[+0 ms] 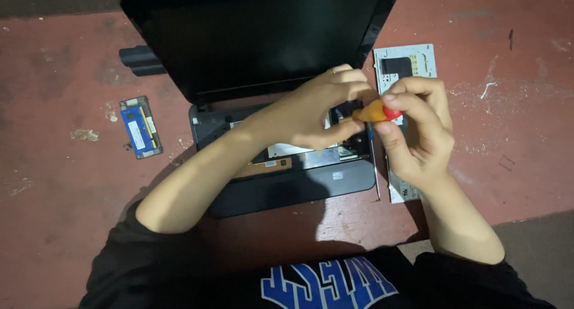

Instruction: Disassembling a laptop to access internal components by removing screws and the keyboard.

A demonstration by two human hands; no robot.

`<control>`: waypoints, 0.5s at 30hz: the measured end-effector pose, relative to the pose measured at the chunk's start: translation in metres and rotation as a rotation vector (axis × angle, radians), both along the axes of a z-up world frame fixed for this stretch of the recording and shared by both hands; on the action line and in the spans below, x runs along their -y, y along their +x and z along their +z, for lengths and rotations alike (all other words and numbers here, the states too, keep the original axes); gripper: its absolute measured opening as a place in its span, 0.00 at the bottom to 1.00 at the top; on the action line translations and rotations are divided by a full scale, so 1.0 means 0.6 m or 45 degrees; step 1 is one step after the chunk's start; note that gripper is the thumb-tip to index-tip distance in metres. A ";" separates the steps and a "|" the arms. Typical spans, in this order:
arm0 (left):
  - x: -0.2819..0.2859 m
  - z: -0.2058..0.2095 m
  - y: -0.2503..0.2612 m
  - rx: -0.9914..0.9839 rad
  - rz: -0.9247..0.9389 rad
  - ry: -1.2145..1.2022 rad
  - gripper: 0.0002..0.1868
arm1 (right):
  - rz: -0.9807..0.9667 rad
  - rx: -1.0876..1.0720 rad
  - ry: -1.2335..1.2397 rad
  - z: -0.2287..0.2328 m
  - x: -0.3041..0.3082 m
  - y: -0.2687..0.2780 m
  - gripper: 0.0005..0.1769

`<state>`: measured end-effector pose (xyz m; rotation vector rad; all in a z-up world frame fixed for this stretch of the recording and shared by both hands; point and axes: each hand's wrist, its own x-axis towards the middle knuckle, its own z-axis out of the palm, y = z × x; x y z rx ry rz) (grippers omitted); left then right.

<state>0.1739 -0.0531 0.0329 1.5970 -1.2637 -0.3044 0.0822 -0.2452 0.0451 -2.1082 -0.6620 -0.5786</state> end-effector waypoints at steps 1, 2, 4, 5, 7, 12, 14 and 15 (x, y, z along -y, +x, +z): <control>-0.002 -0.007 0.002 0.051 -0.066 -0.109 0.11 | 0.026 -0.003 -0.001 0.001 0.000 0.000 0.13; -0.002 -0.007 0.003 0.050 -0.065 -0.108 0.11 | 0.027 -0.004 0.000 0.004 0.000 -0.001 0.13; -0.001 -0.006 0.006 -0.027 -0.075 -0.014 0.06 | 0.007 -0.047 0.008 0.010 0.001 -0.004 0.15; 0.000 -0.006 0.004 -0.028 -0.076 -0.013 0.06 | 0.006 -0.047 0.009 0.006 0.004 -0.002 0.15; 0.003 -0.007 0.002 -0.104 0.005 -0.020 0.09 | 0.013 -0.025 0.028 -0.002 0.011 0.001 0.19; 0.001 0.007 -0.004 -0.145 0.057 0.009 0.12 | -0.057 -0.008 -0.020 0.000 0.004 -0.002 0.15; 0.000 0.006 -0.003 -0.125 0.068 0.018 0.15 | -0.059 -0.021 -0.035 0.003 0.002 -0.002 0.14; -0.002 0.005 -0.002 -0.112 0.039 -0.026 0.13 | -0.035 -0.024 -0.001 0.004 0.000 0.000 0.15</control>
